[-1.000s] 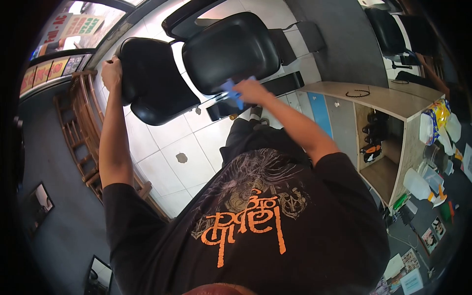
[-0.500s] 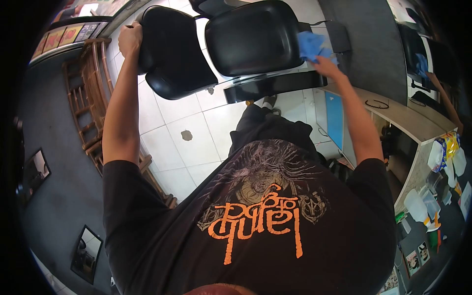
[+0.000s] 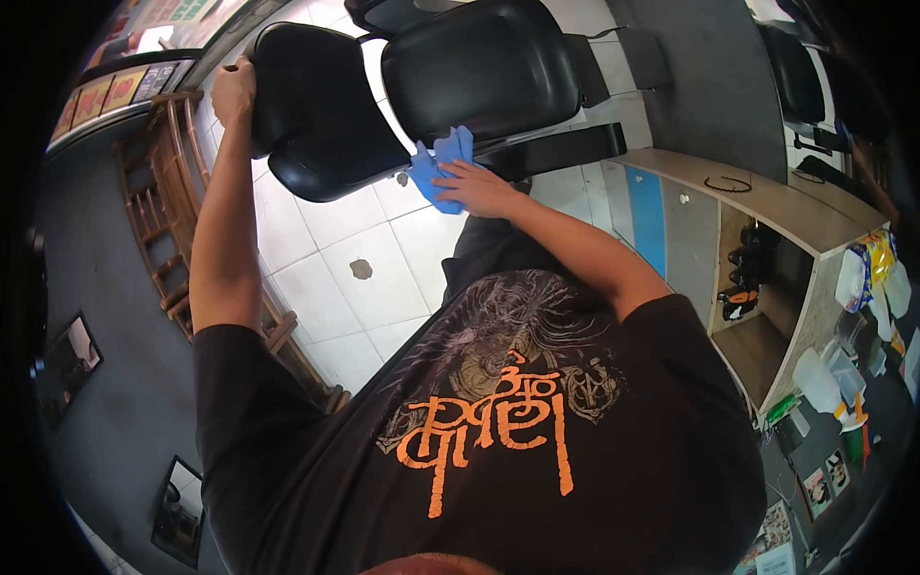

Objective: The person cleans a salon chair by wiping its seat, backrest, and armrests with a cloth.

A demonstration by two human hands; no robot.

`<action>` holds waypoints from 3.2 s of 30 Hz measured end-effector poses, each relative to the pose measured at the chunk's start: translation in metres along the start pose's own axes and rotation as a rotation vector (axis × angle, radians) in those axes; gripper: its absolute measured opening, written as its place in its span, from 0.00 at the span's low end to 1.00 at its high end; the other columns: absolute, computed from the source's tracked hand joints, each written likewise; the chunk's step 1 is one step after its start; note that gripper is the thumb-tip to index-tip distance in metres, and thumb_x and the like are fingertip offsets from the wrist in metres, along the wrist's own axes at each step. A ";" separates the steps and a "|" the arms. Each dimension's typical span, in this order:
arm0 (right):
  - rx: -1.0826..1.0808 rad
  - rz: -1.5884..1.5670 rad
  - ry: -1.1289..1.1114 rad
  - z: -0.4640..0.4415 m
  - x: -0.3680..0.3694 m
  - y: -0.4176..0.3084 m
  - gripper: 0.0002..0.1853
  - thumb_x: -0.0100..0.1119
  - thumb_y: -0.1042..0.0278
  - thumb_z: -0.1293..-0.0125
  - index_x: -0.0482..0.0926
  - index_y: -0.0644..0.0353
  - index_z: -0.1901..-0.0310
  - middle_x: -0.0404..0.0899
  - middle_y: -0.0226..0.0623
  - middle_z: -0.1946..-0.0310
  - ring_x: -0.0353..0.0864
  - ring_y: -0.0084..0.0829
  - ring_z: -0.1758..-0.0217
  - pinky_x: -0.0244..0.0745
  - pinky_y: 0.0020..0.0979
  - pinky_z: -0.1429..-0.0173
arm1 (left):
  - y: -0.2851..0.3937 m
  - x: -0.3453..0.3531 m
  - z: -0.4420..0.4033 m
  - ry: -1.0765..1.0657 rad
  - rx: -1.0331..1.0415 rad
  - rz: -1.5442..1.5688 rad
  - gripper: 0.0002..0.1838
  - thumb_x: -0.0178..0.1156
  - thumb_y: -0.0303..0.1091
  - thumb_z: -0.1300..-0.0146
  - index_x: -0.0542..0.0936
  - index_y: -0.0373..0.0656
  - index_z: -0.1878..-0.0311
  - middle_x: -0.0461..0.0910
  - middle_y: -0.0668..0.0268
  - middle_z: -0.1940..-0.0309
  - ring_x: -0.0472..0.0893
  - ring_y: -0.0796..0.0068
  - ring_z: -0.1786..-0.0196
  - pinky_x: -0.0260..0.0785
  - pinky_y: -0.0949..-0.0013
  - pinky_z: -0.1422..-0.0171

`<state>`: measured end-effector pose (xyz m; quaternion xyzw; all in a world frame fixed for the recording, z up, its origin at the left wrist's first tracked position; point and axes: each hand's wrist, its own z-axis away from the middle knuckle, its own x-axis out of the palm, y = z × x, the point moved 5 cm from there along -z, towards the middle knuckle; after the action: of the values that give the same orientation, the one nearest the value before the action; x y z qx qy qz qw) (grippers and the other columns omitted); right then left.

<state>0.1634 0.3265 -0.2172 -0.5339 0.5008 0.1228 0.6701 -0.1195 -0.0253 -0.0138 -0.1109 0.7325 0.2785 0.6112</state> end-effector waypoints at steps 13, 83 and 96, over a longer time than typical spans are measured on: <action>0.723 0.252 0.362 0.272 -0.116 0.114 0.25 0.60 0.79 0.37 0.81 0.52 0.38 0.75 0.32 0.27 0.69 0.41 0.21 0.57 0.49 0.17 | 0.002 -0.002 0.002 -0.017 -0.005 0.020 0.30 0.53 0.54 0.33 0.82 0.36 0.43 0.86 0.44 0.45 0.84 0.43 0.40 0.72 0.49 0.31; 1.031 -1.298 0.106 0.046 0.009 -0.006 0.25 0.52 0.41 0.19 0.85 0.56 0.49 0.88 0.38 0.53 0.85 0.36 0.43 0.76 0.39 0.34 | 0.001 0.000 0.001 0.021 -0.013 0.013 0.28 0.54 0.55 0.32 0.83 0.39 0.44 0.87 0.47 0.47 0.85 0.44 0.41 0.72 0.48 0.32; 1.270 -1.717 1.739 0.346 -0.026 0.099 0.33 0.34 0.40 0.18 0.72 0.56 0.28 0.76 0.42 0.30 0.75 0.47 0.29 0.65 0.56 0.22 | 0.002 -0.001 0.001 0.010 0.024 0.006 0.30 0.53 0.54 0.32 0.82 0.35 0.43 0.86 0.43 0.46 0.84 0.41 0.41 0.72 0.48 0.32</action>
<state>0.2686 0.6658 -0.2802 -0.1823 0.2406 -0.9437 0.1356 -0.1197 -0.0230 -0.0124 -0.1028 0.7392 0.2711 0.6078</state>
